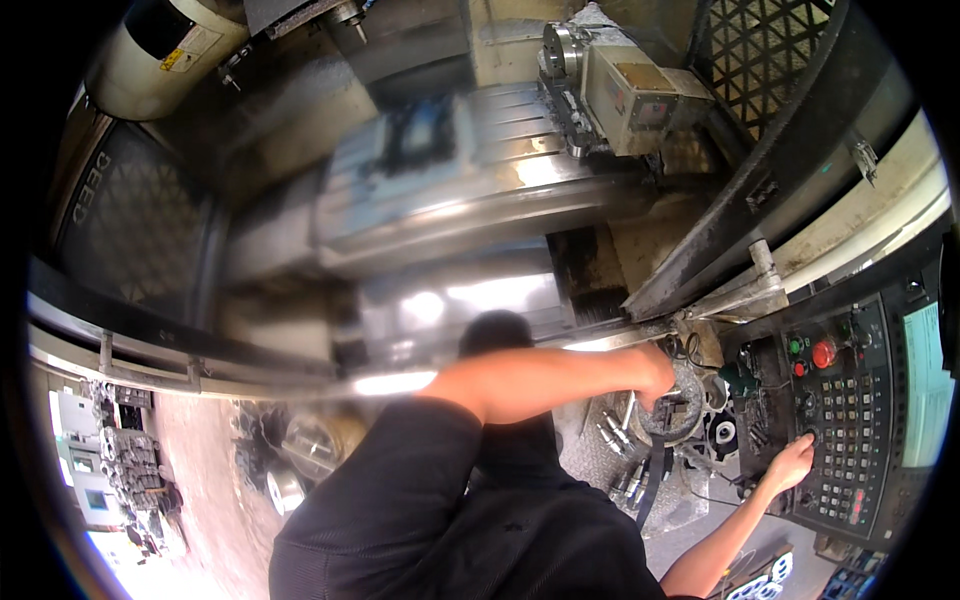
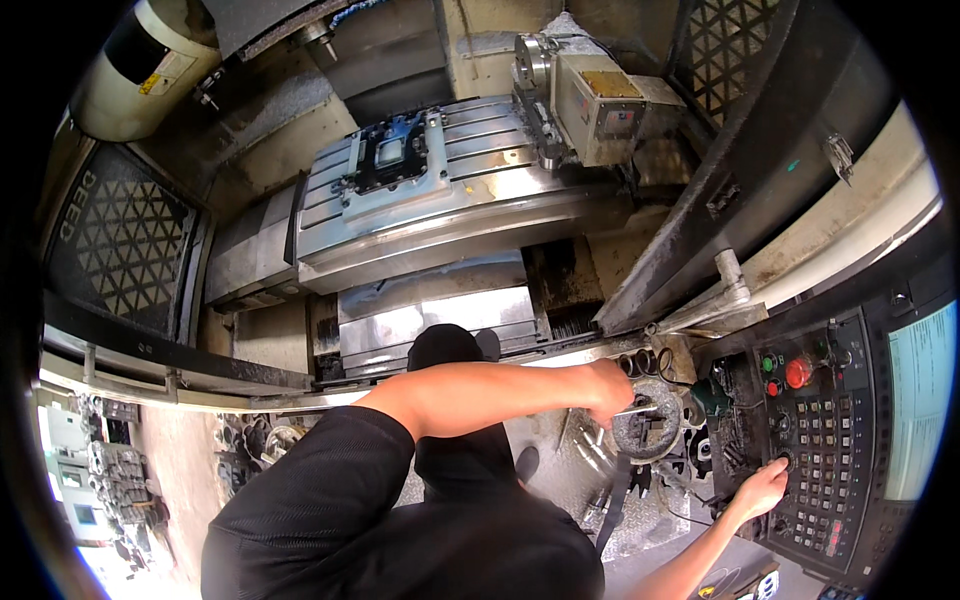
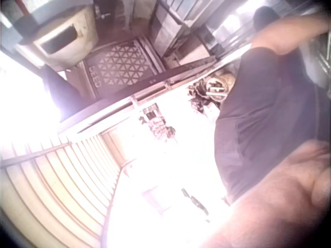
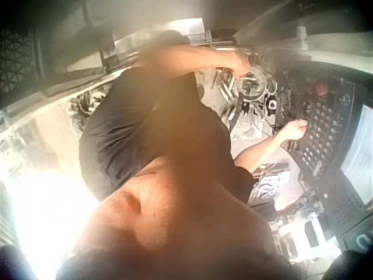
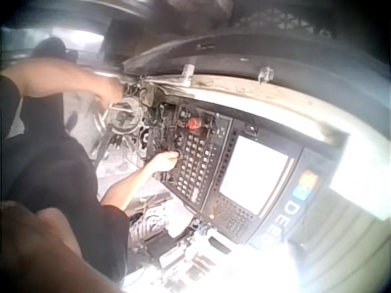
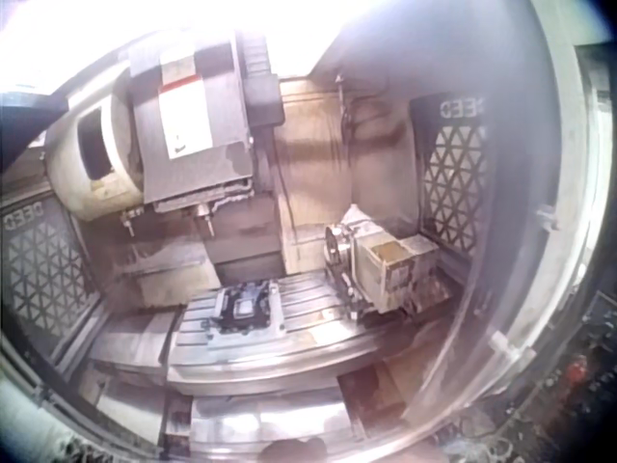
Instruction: The person handles a metal component and a tool inside a CNC machine, then moves to the control panel to operate the machine. The person presses buttons on the control panel and monitors the machine's operation.
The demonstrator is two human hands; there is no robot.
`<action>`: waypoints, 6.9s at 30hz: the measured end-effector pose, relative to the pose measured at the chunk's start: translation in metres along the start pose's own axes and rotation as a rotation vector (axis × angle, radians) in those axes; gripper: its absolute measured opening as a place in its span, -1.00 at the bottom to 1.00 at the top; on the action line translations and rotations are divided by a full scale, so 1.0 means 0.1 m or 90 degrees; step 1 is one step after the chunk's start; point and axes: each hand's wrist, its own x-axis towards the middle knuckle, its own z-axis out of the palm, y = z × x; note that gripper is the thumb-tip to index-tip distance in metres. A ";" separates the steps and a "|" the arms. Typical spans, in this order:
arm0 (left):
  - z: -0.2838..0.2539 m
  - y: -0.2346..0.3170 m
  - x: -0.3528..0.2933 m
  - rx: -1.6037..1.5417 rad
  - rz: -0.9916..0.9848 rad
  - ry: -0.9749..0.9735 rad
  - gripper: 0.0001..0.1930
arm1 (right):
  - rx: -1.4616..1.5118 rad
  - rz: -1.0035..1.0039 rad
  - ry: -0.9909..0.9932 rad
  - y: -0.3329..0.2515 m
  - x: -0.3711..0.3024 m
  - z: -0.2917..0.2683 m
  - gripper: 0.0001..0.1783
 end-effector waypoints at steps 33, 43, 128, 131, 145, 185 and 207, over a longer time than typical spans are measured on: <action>-0.04 0.00 0.03 0.018 -0.022 -0.027 -0.55 | -0.044 -0.027 -0.007 -0.03 -0.04 -0.05 -0.29; 0.00 -0.02 0.04 0.017 -0.017 -0.017 -0.56 | -0.041 -0.039 0.007 0.01 -0.01 0.00 -0.31; 0.36 0.71 0.56 0.074 -0.010 -0.029 -0.59 | -0.258 -0.210 0.151 0.14 0.14 -0.03 -0.40; 0.35 0.73 0.54 0.070 -0.010 -0.017 -0.59 | -0.242 -0.196 0.134 0.21 0.20 -0.03 -0.38; 0.32 0.72 0.54 0.062 0.003 -0.040 -0.59 | -0.268 -0.158 0.117 0.01 0.10 -0.09 -0.37; 0.21 0.51 -0.06 0.084 0.096 -0.020 -0.44 | 0.301 0.053 0.221 -0.42 0.03 -0.57 -0.31; 0.15 0.51 -0.13 0.075 0.105 0.000 -0.46 | 0.166 0.126 0.039 0.00 -0.37 -0.07 -0.45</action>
